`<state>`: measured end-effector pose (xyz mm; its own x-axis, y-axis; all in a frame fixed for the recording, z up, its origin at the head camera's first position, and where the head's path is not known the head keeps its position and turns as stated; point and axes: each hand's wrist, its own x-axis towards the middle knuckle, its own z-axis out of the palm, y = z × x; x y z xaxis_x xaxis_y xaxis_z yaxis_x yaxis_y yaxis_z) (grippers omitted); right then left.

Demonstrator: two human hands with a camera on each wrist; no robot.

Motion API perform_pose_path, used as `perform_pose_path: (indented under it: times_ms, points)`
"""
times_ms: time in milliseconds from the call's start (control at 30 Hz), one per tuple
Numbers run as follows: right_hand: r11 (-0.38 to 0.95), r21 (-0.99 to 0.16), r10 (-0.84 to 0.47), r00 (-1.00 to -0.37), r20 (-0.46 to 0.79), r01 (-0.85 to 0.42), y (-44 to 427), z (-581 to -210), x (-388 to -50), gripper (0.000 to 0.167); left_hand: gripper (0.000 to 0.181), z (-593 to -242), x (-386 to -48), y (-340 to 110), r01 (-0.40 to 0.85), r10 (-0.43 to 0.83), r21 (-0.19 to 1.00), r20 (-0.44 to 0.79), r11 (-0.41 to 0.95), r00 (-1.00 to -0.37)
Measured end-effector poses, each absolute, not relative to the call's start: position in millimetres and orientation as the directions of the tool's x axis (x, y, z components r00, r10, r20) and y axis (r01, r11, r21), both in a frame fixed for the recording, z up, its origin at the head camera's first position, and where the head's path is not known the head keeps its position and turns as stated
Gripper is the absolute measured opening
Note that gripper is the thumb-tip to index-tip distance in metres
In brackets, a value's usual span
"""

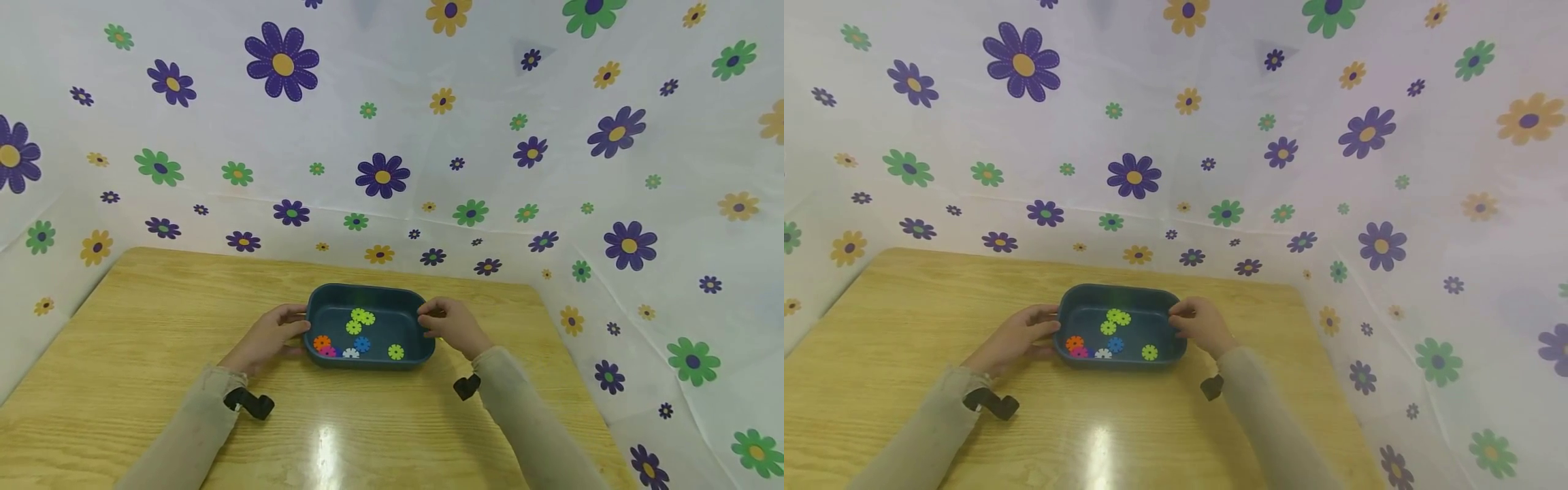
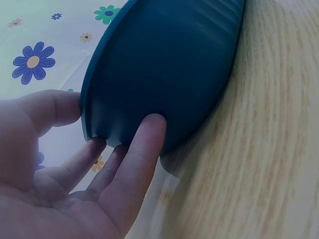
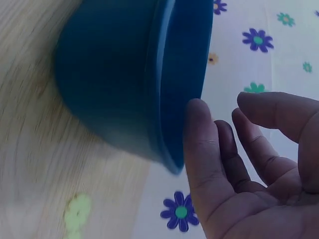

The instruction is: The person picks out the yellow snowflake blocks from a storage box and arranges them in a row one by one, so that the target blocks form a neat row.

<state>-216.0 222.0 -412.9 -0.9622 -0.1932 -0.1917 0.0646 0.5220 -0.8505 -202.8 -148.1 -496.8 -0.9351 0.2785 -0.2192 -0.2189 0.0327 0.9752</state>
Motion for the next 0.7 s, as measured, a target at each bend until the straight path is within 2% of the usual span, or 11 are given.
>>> perform_pose_path:
  times_ms: [367,500,700]
  points:
    - [0.694,-0.714,-0.187,-0.934,-0.304,0.093,174,-435,-226,0.011,0.055,-495,-202,-149,-0.226,0.272,0.973,-0.227,0.033,-0.935]
    - [0.759,-0.647,-0.192,-0.925,-0.327,0.072,165,-442,-227,0.015,0.055,-495,-202,-148,-0.229,0.277,0.973,-0.231,0.039,-0.933]
    - [0.794,-0.607,-0.217,-0.918,-0.332,0.031,158,-449,-225,0.023,0.056,-495,-202,-148,-0.23,0.277,0.972,-0.231,0.035,-0.933]
